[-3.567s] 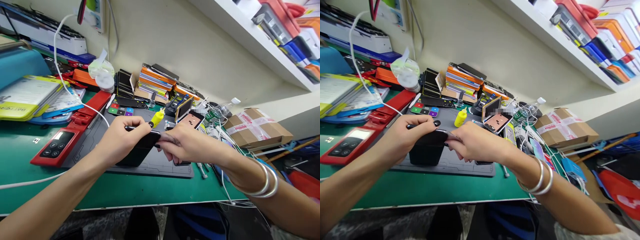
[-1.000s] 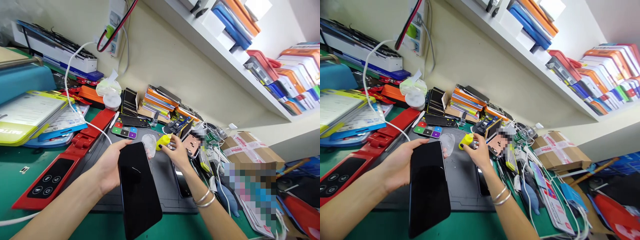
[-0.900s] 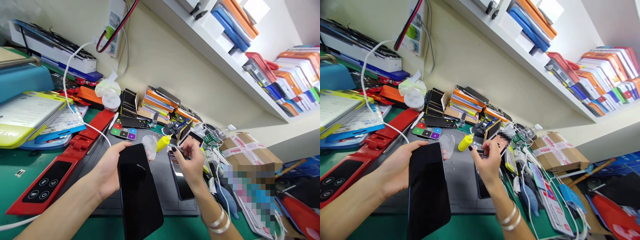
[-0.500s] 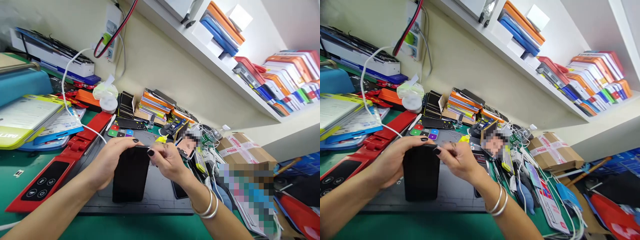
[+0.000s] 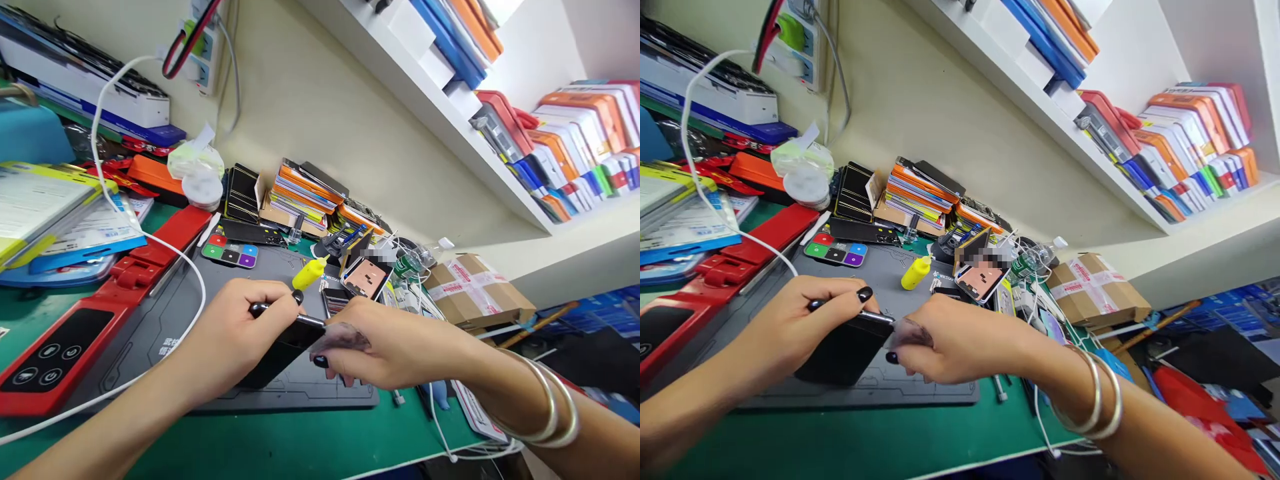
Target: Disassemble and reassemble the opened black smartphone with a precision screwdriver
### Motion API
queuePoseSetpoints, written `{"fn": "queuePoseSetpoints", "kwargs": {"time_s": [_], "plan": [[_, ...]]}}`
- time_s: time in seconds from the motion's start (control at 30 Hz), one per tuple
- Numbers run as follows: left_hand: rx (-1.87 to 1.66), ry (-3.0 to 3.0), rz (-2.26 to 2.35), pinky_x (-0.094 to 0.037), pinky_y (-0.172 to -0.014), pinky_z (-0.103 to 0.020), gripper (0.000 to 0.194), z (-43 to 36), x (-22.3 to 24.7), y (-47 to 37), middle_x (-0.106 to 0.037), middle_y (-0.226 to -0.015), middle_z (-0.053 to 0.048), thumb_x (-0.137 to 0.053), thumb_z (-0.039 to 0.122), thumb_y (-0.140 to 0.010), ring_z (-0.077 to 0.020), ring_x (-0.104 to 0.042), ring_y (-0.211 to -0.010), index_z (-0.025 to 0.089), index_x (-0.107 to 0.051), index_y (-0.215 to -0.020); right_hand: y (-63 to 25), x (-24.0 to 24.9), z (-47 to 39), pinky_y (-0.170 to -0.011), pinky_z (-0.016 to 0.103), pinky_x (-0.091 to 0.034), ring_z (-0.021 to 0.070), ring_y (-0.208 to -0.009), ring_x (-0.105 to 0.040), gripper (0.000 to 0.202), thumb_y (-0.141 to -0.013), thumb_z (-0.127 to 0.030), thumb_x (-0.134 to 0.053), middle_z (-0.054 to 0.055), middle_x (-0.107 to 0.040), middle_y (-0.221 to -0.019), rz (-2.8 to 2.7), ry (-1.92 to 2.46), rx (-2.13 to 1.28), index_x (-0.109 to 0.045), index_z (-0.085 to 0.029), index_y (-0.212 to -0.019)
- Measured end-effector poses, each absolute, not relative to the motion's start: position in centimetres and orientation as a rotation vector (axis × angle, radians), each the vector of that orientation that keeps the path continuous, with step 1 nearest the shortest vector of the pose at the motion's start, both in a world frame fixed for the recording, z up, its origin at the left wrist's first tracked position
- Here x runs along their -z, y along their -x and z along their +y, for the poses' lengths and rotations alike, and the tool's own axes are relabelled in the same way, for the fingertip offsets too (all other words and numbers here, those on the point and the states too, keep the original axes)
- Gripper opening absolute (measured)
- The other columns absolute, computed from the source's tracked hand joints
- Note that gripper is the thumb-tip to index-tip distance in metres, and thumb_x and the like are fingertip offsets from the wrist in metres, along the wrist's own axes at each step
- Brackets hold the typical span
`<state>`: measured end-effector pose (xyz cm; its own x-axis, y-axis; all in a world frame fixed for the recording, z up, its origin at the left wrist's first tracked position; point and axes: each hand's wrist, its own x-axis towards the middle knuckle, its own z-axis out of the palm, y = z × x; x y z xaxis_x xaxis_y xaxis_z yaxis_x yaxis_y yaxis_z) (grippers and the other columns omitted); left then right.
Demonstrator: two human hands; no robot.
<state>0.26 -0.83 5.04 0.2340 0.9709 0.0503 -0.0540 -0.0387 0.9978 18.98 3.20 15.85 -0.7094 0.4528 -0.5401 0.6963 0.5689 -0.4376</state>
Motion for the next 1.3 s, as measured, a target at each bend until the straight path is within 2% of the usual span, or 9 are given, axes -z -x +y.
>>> {"fn": "queuePoseSetpoints", "kwargs": {"time_s": [0.1, 0.23, 0.37, 0.5, 0.7, 0.93, 1.13, 1.3], "plan": [[-1.107, -1.307, 0.978, -0.030, -0.044, -0.020, 0.033, -1.0, -5.1, -0.5, -0.043, -0.058, 0.004, -0.049, 0.040, -0.084, -0.0089, -0.040, -0.052, 0.018, -0.057, -0.061, -19.0, -15.3, 2.7, -0.049, 0.014, -0.045, 0.0070, -0.052, -0.062, 0.023, -0.089, -0.008, -0.050, -0.001, -0.067, -0.062, 2.387, -1.064, 0.984, -0.070, -0.014, -0.079], [-1.143, -1.317, 0.968, -0.029, -0.042, -0.019, 0.032, -1.3, -5.3, -0.6, -0.042, -0.054, 0.005, -0.049, 0.037, -0.083, -0.0078, -0.039, -0.049, 0.018, -0.053, -0.057, -19.0, -14.6, 2.2, -0.044, 0.014, -0.044, 0.0082, -0.047, -0.063, 0.026, -0.091, -0.011, -0.049, -0.003, -0.063, -0.054, 2.327, -1.168, 1.110, -0.063, -0.015, -0.070], [-1.188, -1.379, 0.968, -0.028, -0.044, -0.018, 0.033, -1.3, -5.6, -0.7, -0.043, -0.055, 0.004, -0.048, 0.032, -0.083, -0.0069, -0.039, -0.052, 0.018, -0.050, -0.054, -18.7, -14.4, 1.6, -0.043, 0.014, -0.040, 0.0072, -0.044, -0.060, 0.026, -0.088, -0.006, -0.050, -0.005, -0.062, -0.052, 2.452, -1.116, 0.997, -0.059, -0.016, -0.066], [-1.232, -1.359, 0.966, -0.026, -0.044, -0.018, 0.034, -1.0, -5.6, -0.8, -0.036, -0.054, 0.005, -0.049, 0.031, -0.083, -0.0061, -0.034, -0.051, 0.018, -0.043, -0.052, -18.6, -14.5, 1.3, -0.045, 0.015, -0.039, 0.0060, -0.042, -0.057, 0.026, -0.084, 0.000, -0.049, -0.006, -0.061, -0.050, 2.533, -1.087, 0.919, -0.058, -0.017, -0.067], [-1.238, -1.361, 0.918, -0.026, -0.043, -0.019, 0.032, -1.1, -5.6, -0.9, -0.041, -0.053, 0.005, -0.050, 0.027, -0.081, -0.0071, -0.035, -0.051, 0.018, -0.049, -0.050, -18.6, -14.2, 1.3, -0.044, 0.015, -0.044, 0.0081, -0.046, -0.064, 0.026, -0.088, -0.008, -0.049, -0.006, -0.063, -0.053, 2.360, -1.215, 1.096, -0.058, -0.017, -0.065], [-1.269, -1.367, 0.971, -0.026, -0.044, -0.022, 0.033, -1.2, -5.8, -0.9, -0.042, -0.051, 0.003, -0.050, 0.030, -0.078, -0.0089, -0.035, -0.051, 0.018, -0.047, -0.048, -18.3, -14.0, 0.9, -0.044, 0.014, -0.041, 0.0071, -0.044, -0.062, 0.027, -0.080, 0.001, -0.050, -0.008, -0.060, -0.047, 2.463, -1.209, 1.033, -0.058, -0.017, -0.061], [-1.253, -1.353, 0.964, -0.026, -0.043, -0.021, 0.032, -1.3, -5.9, -0.8, -0.042, -0.050, 0.004, -0.050, 0.029, -0.078, -0.0081, -0.035, -0.050, 0.018, -0.047, -0.048, -18.6, -12.9, 0.4, -0.046, 0.014, -0.048, 0.0092, -0.046, -0.066, 0.028, -0.084, -0.004, -0.049, -0.005, -0.062, -0.050, 2.359, -1.294, 1.217, -0.059, -0.016, -0.061], [-1.207, -1.347, 0.982, -0.027, -0.042, -0.021, 0.032, -1.1, -5.7, -0.7, -0.044, -0.051, 0.003, -0.049, 0.033, -0.079, -0.0083, -0.037, -0.049, 0.018, -0.050, -0.051, -18.8, -12.8, 0.5, -0.048, 0.015, -0.046, 0.0083, -0.048, -0.064, 0.028, -0.086, -0.006, -0.049, -0.005, -0.062, -0.052, 2.428, -1.292, 1.154, -0.060, -0.017, -0.063]]}}
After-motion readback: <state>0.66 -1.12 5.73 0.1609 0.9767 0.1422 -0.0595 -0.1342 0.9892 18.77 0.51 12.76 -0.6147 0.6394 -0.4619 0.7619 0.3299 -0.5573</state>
